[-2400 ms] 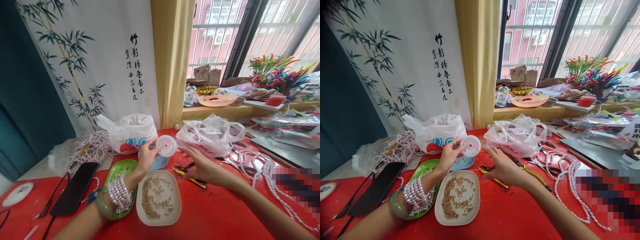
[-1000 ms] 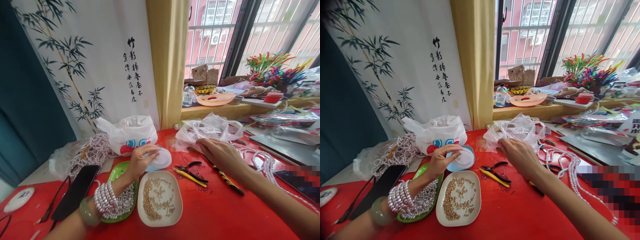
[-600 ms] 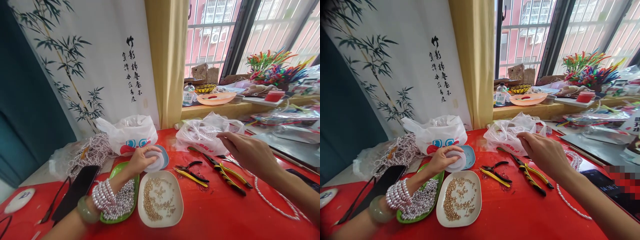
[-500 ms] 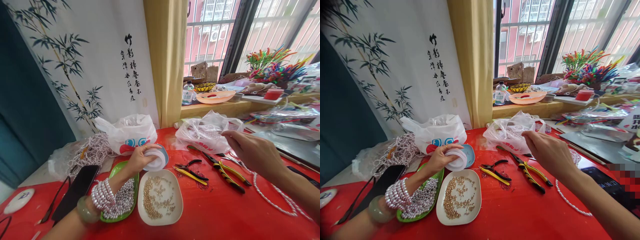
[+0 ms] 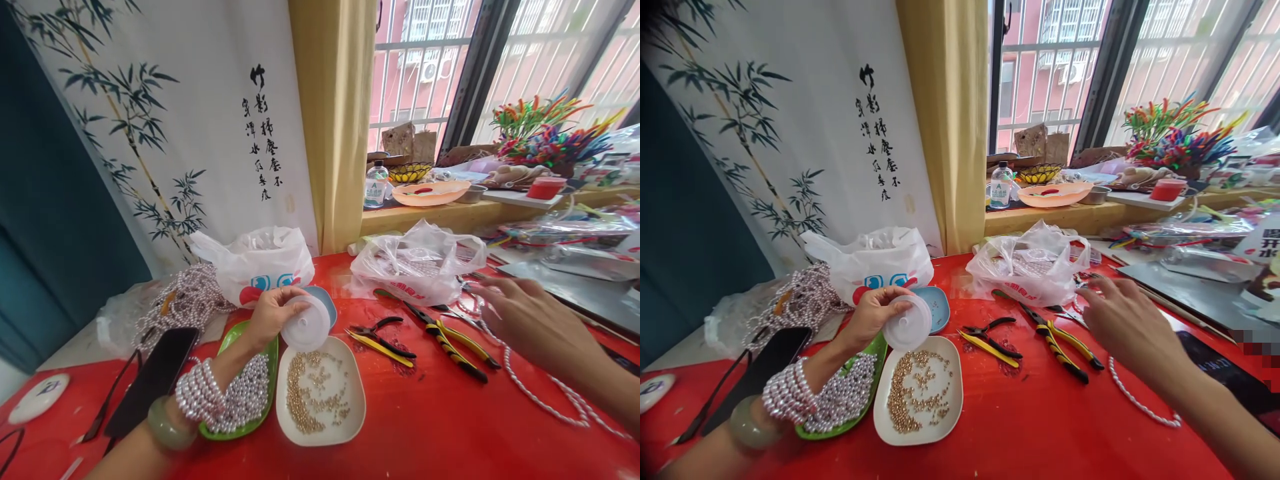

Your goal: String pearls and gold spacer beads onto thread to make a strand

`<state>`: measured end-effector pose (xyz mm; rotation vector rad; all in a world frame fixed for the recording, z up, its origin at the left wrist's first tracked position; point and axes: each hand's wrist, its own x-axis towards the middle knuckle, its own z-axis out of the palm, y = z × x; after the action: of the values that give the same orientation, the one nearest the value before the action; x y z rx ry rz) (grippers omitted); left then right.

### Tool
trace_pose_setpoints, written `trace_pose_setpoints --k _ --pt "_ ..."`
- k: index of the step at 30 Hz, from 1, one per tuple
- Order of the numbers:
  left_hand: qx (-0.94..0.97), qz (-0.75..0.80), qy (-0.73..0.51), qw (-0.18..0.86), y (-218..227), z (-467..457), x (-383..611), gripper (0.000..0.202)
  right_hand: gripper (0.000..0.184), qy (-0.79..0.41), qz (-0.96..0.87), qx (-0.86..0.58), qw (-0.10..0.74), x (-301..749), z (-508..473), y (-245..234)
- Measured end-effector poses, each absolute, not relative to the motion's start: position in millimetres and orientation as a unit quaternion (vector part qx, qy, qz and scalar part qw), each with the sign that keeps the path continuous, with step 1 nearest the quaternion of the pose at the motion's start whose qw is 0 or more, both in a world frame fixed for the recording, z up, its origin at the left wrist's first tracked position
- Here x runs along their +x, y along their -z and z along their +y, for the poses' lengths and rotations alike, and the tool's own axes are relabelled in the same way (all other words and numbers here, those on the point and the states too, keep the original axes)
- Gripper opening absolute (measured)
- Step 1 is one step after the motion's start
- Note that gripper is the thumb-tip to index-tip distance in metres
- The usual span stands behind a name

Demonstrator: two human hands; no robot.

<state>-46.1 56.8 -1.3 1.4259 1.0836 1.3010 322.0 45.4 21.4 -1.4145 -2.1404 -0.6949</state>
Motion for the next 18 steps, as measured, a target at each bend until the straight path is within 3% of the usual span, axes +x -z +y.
trace_pose_setpoints --k 1,3,7,9,15,18 --pt "0.585 0.441 -0.517 0.442 0 56 -45 0.015 0.024 0.292 -0.78 -0.514 0.206 306 42 -26" --pt "0.607 0.444 -0.501 0.429 -2 55 -41 0.014 0.03 0.307 -0.789 -0.485 0.219 269 31 -36" --pt "0.633 0.451 -0.482 0.405 -6 51 -35 0.015 0.034 0.178 -0.84 -0.4 0.321 204 16 -54" --pt "0.634 0.457 -0.481 0.397 -9 50 -33 0.015 0.038 0.119 -0.865 -0.358 0.33 191 19 -54" --pt "0.61 0.472 -0.507 0.385 -13 53 -35 0.021 0.05 0.07 -0.938 -0.321 0.108 212 50 -38" --pt "0.599 0.476 -0.518 0.383 -13 56 -37 0.022 0.043 0.024 -0.898 -0.401 0.177 222 52 -44"
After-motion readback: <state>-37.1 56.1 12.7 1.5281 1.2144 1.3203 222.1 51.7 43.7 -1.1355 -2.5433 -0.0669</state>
